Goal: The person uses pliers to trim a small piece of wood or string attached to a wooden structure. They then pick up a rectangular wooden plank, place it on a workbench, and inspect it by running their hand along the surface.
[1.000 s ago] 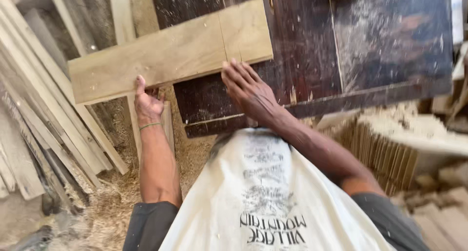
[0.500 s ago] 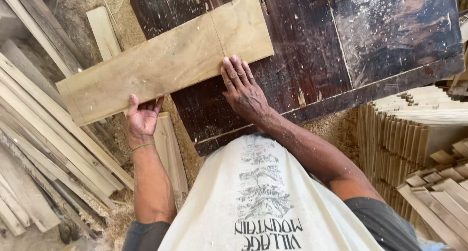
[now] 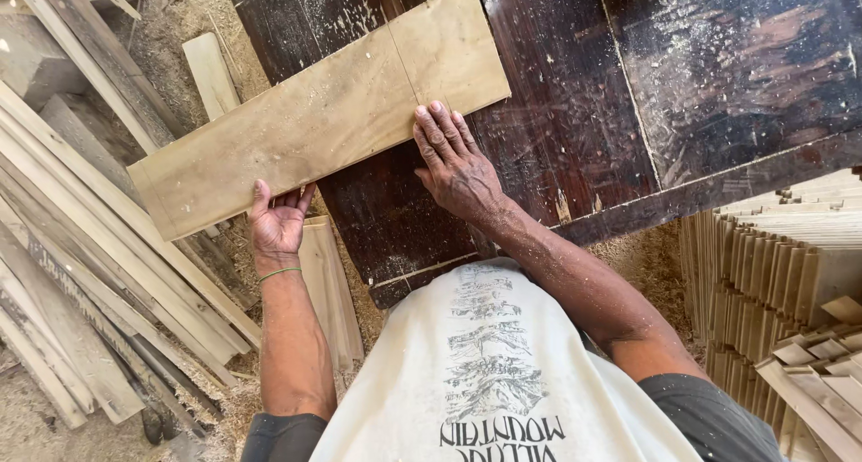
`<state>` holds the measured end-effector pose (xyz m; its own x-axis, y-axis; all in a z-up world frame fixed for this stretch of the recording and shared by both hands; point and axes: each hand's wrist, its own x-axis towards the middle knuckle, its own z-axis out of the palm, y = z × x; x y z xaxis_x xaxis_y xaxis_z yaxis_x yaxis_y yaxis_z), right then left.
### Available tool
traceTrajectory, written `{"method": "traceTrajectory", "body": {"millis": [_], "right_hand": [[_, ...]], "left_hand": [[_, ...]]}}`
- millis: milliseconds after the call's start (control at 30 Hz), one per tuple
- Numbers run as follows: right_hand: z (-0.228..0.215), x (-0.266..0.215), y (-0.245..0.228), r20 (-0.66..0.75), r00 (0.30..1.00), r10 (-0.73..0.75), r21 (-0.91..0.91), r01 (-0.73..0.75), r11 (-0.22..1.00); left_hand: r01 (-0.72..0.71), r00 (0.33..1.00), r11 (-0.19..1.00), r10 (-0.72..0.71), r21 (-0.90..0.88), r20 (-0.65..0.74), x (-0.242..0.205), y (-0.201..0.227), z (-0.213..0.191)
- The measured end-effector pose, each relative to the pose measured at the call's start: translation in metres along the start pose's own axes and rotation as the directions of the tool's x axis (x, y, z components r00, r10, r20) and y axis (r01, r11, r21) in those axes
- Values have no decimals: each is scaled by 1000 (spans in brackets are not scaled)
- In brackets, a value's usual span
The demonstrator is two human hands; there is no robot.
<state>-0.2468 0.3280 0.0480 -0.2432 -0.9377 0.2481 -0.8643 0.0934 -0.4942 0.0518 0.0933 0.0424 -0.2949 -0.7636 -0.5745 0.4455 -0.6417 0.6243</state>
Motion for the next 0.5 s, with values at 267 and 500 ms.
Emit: {"method": "traceTrajectory", "body": {"millis": [267,500], "right_hand": [[-3,6,2,-9,1000,2,7,-2,1000],[0,12,7,-30,1000,-7,9,8,1000]], "left_hand": [[2,1000,1000,-2,16,11,4,5,12],[-9,999,1000,10,13,-35,3,7,26]]}}
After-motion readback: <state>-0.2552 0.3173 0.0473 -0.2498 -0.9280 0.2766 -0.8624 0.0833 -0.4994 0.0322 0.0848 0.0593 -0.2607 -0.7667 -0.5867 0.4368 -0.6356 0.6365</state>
